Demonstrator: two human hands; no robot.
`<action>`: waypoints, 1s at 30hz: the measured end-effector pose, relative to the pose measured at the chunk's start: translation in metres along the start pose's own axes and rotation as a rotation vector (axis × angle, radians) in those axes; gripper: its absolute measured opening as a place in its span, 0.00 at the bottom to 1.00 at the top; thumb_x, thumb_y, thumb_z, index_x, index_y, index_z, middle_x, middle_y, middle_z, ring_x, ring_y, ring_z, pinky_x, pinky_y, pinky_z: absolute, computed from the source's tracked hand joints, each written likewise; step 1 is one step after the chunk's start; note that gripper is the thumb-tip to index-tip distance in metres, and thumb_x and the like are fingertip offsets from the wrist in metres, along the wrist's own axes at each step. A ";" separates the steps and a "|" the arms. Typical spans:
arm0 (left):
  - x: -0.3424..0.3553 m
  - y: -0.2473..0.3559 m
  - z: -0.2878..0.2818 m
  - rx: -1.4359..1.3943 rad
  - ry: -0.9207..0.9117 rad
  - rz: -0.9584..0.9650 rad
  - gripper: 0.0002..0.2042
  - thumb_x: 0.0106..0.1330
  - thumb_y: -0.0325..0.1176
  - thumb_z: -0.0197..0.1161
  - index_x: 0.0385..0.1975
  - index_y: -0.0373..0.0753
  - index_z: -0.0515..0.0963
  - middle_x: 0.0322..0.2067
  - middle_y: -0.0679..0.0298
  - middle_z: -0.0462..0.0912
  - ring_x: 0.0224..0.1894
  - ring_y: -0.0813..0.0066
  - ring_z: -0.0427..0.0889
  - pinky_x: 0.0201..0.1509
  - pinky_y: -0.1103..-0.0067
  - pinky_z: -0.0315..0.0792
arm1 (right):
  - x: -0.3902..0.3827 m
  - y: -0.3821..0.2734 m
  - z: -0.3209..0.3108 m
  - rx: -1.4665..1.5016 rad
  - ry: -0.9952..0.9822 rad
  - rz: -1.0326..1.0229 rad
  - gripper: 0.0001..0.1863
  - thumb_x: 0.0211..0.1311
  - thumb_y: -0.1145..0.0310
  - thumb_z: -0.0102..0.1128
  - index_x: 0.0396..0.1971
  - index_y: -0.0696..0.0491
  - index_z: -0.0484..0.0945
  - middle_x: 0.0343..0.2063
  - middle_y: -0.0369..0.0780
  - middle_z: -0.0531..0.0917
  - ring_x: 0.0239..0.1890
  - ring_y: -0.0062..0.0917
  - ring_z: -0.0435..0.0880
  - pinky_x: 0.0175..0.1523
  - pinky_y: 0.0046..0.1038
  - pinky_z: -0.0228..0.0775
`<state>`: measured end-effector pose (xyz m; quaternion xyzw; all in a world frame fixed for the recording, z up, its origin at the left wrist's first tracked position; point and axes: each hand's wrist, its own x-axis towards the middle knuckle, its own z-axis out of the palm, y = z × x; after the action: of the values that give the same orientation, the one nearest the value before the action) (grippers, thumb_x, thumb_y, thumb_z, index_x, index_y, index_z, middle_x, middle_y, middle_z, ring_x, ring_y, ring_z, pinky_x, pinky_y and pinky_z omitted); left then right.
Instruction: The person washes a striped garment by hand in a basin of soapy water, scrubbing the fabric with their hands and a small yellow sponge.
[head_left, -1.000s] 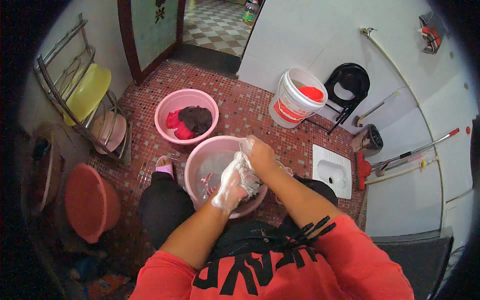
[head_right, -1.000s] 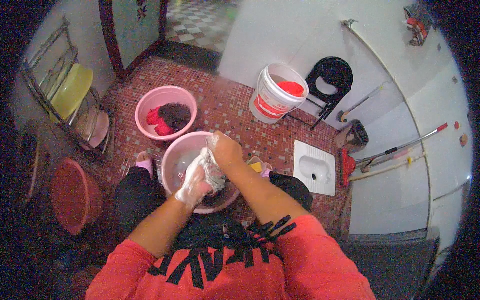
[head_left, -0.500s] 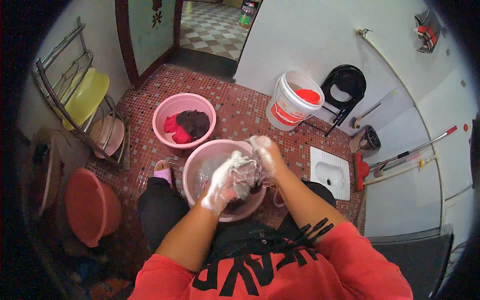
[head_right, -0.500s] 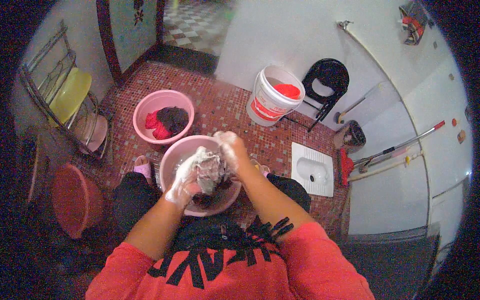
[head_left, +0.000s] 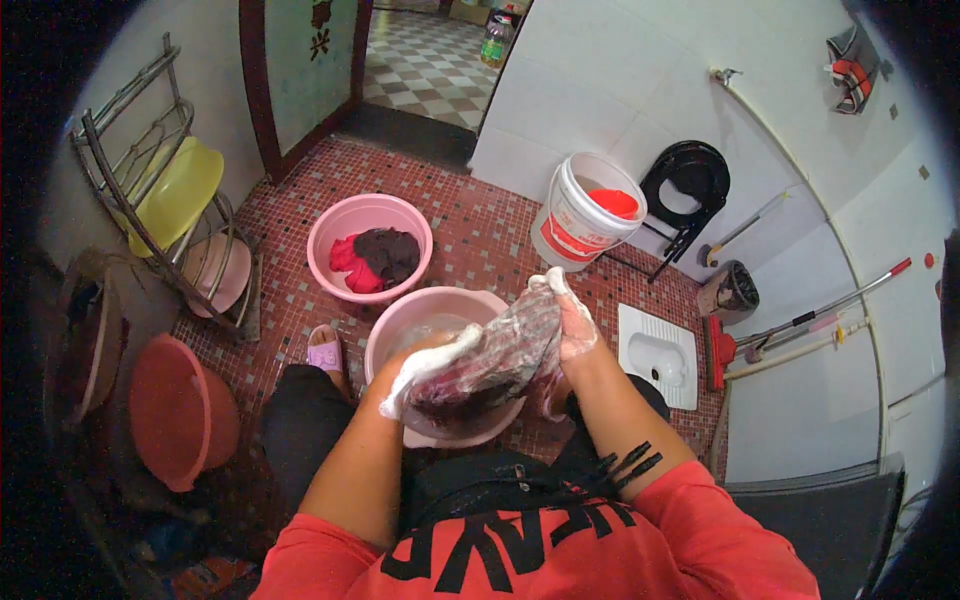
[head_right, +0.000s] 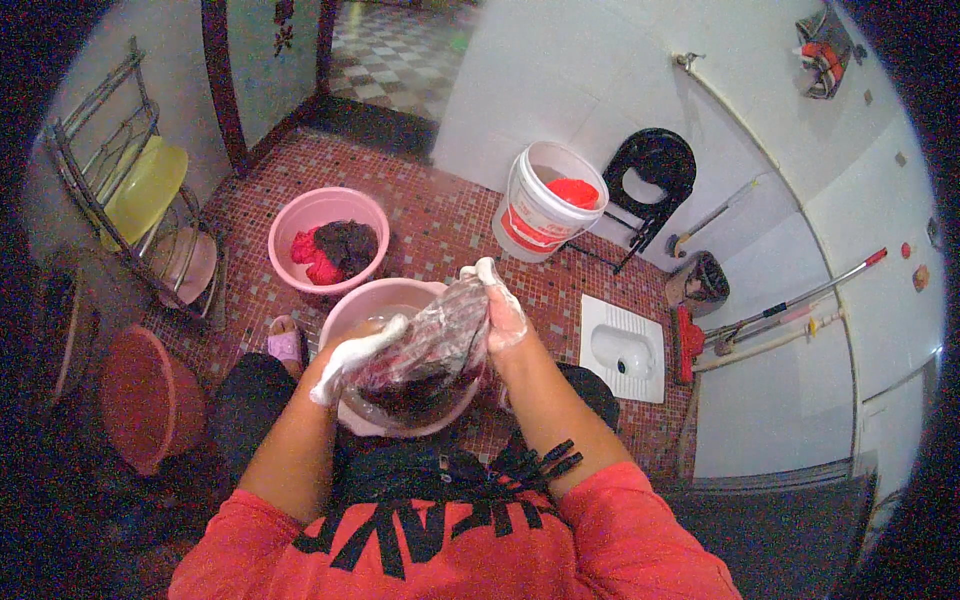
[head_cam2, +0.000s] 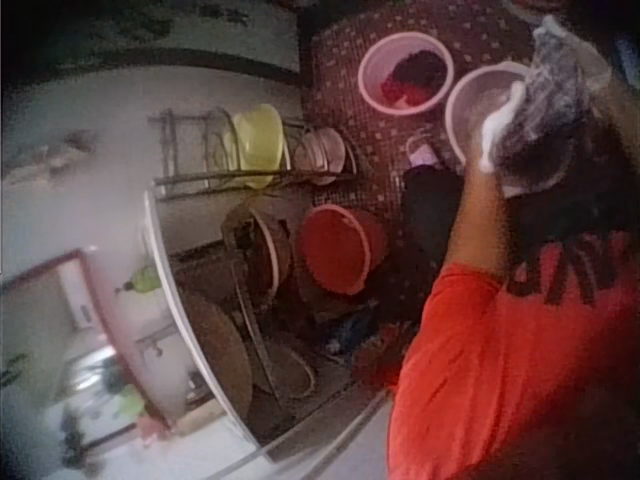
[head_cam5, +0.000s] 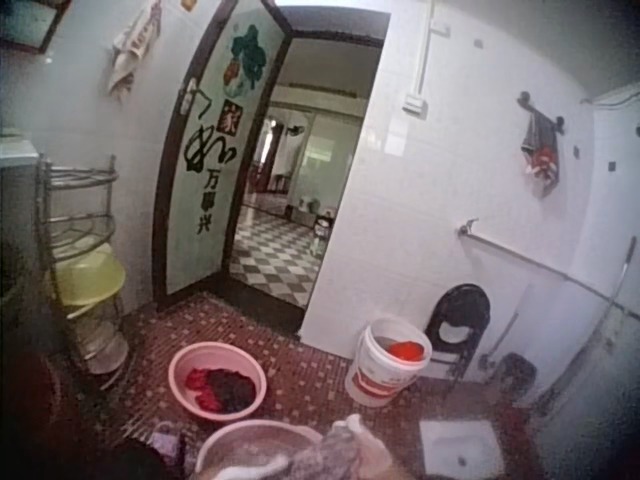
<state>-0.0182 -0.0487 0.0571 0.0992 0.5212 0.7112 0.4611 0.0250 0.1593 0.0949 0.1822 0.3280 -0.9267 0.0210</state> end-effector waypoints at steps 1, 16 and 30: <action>-0.004 0.006 0.004 0.087 -0.072 0.025 0.14 0.60 0.39 0.55 0.39 0.37 0.74 0.33 0.68 0.77 0.32 0.80 0.73 0.37 0.81 0.68 | -0.001 -0.002 0.001 -0.001 -0.002 -0.003 0.16 0.52 0.52 0.58 0.26 0.50 0.72 0.23 0.34 0.75 0.28 0.25 0.75 0.34 0.30 0.70; 0.019 -0.011 -0.032 -0.719 0.020 0.446 0.14 0.52 0.27 0.54 0.38 0.27 0.73 0.35 0.55 0.79 0.37 0.66 0.77 0.46 0.75 0.69 | -0.009 -0.019 -0.039 -1.799 -0.096 0.190 0.24 0.45 0.67 0.62 0.44 0.59 0.71 0.36 0.40 0.79 0.37 0.24 0.74 0.45 0.25 0.65; 0.053 -0.044 -0.008 -1.092 0.250 0.155 0.14 0.63 0.37 0.45 0.38 0.35 0.73 0.31 0.60 0.79 0.31 0.67 0.77 0.37 0.72 0.74 | 0.007 0.023 0.011 -0.513 -0.136 -0.144 0.17 0.55 0.56 0.51 0.34 0.55 0.73 0.29 0.40 0.76 0.34 0.31 0.75 0.46 0.37 0.66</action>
<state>-0.0282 -0.0125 -0.0006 -0.2007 0.1197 0.9157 0.3268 0.0187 0.1349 0.0871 0.0846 0.5618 -0.8226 0.0227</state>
